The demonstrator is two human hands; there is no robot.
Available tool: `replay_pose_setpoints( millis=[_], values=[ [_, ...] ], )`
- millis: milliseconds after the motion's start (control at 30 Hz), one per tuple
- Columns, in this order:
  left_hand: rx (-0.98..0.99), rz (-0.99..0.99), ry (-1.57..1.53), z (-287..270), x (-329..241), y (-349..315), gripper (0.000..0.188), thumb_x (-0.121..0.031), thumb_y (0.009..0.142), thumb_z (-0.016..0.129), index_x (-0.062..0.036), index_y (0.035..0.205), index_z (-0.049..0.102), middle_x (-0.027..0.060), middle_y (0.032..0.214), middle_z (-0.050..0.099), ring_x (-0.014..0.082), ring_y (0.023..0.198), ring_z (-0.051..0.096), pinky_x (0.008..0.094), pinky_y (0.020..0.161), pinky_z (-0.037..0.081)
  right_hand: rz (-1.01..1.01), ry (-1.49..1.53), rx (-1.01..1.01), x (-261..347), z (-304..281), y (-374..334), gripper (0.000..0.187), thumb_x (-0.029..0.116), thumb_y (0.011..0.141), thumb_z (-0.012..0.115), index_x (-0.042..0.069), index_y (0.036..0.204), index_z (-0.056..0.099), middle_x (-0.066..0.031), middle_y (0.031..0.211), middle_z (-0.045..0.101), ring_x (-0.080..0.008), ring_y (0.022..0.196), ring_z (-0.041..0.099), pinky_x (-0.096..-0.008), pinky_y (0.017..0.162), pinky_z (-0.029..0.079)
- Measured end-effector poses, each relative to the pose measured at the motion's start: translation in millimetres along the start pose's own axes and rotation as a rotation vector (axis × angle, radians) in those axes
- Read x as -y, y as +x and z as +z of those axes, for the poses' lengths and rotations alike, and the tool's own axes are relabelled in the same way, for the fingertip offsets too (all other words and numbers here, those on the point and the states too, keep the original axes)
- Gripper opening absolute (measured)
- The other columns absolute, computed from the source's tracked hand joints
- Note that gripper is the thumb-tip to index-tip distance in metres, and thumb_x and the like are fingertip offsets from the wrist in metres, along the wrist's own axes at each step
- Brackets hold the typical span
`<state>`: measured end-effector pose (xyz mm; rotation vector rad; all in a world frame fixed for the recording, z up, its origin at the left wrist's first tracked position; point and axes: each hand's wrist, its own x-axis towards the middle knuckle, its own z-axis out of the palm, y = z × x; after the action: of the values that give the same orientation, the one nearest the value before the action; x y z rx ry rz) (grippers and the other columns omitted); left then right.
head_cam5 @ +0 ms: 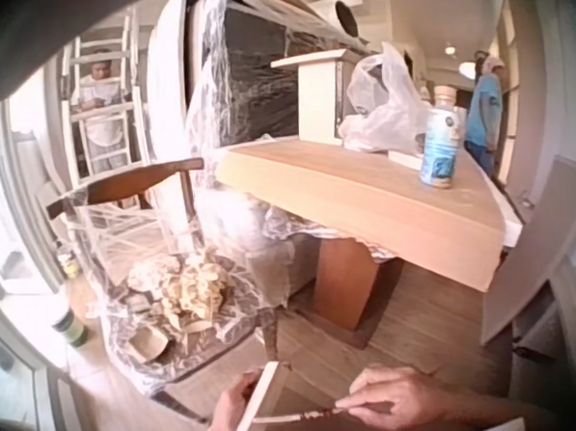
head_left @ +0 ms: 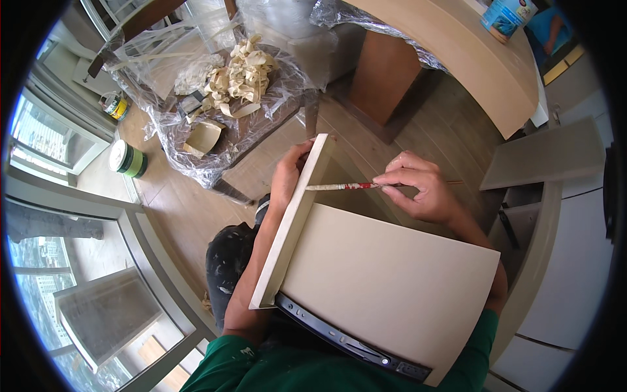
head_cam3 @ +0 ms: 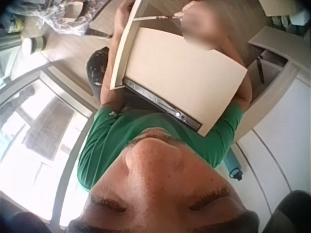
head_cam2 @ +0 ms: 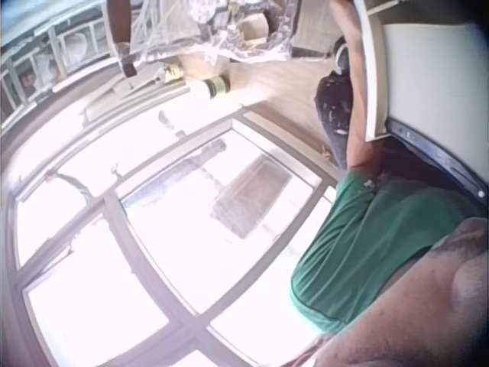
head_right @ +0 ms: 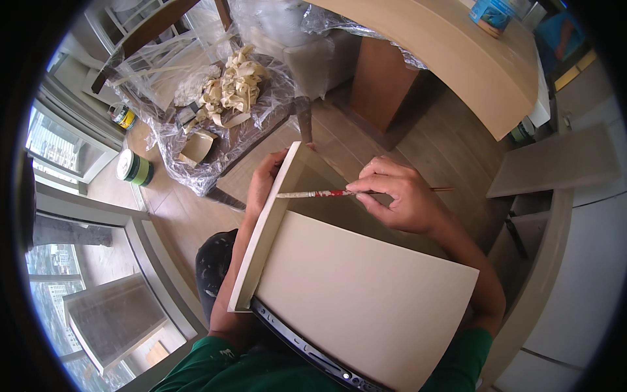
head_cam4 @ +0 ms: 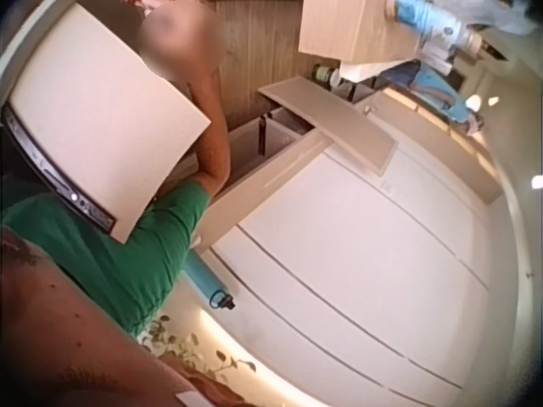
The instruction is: The person sands the interior and edges of a wooden drawer unit using a sanding block and applies a liquid coating to the edges with a brush.
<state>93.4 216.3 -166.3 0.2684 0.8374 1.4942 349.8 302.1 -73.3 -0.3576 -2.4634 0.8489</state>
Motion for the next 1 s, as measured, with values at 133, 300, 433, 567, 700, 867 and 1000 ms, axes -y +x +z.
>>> replay_pose_setpoints(
  millis=[133,300,433,567,700,867,1000],
  values=[
    [-0.071,0.016,-0.012,6,-2,-2,0.043,-0.027,0.107,0.049,0.0013,0.129,0.072,0.0105,0.11,0.075,0.0154,0.092,0.069,0.0285,0.083,0.055,0.019,-0.037,-0.077,-10,-1,3,0.023,-0.008,0.085,0.075,0.0,0.106,0.079,-0.0092,0.094,0.068,-0.0196,0.082,0.065,-0.0304,0.069,0.05],
    [-0.029,-0.001,0.025,13,-8,-10,0.042,-0.027,0.107,0.05,0.0013,0.129,0.071,0.0104,0.107,0.075,0.0151,0.087,0.069,0.0285,0.079,0.056,0.088,-0.089,-0.115,-14,-4,2,0.023,-0.008,0.086,0.074,-0.001,0.107,0.078,-0.0092,0.094,0.068,-0.018,0.081,0.065,-0.029,0.069,0.051],
    [-0.065,-0.009,0.001,17,-9,-10,0.04,-0.026,0.106,0.051,0.0009,0.127,0.072,0.0099,0.104,0.075,0.0155,0.086,0.069,0.0291,0.079,0.056,0.15,-0.062,-0.184,-17,-3,1,0.022,-0.008,0.087,0.074,-0.001,0.107,0.078,-0.0086,0.095,0.068,-0.0164,0.08,0.065,-0.0275,0.068,0.051],
    [-0.114,-0.013,-0.029,5,-4,-3,0.039,-0.025,0.106,0.051,0.0007,0.125,0.073,0.0095,0.103,0.075,0.0156,0.086,0.069,0.029,0.078,0.056,0.107,-0.078,-0.158,-12,-4,1,0.021,-0.008,0.088,0.074,0.0,0.107,0.078,-0.0071,0.096,0.067,-0.0131,0.077,0.063,-0.0257,0.066,0.05],
    [-0.071,0.02,-0.007,3,-1,0,0.039,-0.025,0.106,0.051,0.0001,0.127,0.072,0.0089,0.101,0.075,0.0145,0.084,0.068,0.0285,0.075,0.054,0.192,-0.125,-0.225,-15,-17,8,0.022,-0.007,0.088,0.073,0.0,0.108,0.078,-0.0046,0.095,0.066,-0.0095,0.074,0.058,-0.0242,0.063,0.045],
    [-0.111,0.165,0.186,8,10,8,0.036,-0.023,0.103,0.056,0.0022,0.115,0.078,0.0068,0.1,0.076,0.0119,0.085,0.062,0.0286,0.082,0.048,0.148,-0.279,-0.223,27,-79,60,0.019,-0.006,0.09,0.072,0.001,0.107,0.077,-0.001,0.093,0.063,-0.0064,0.073,0.051,-0.0224,0.064,0.041],
    [-0.048,0.222,0.161,13,6,0,0.039,-0.024,0.103,0.055,0.0042,0.119,0.076,0.0078,0.106,0.076,0.0128,0.093,0.065,0.0278,0.085,0.049,0.118,-0.342,0.076,93,-70,134,0.018,-0.004,0.092,0.071,0.0,0.108,0.076,-0.0032,0.092,0.062,-0.0099,0.072,0.052,-0.0261,0.065,0.043]
  ],
)
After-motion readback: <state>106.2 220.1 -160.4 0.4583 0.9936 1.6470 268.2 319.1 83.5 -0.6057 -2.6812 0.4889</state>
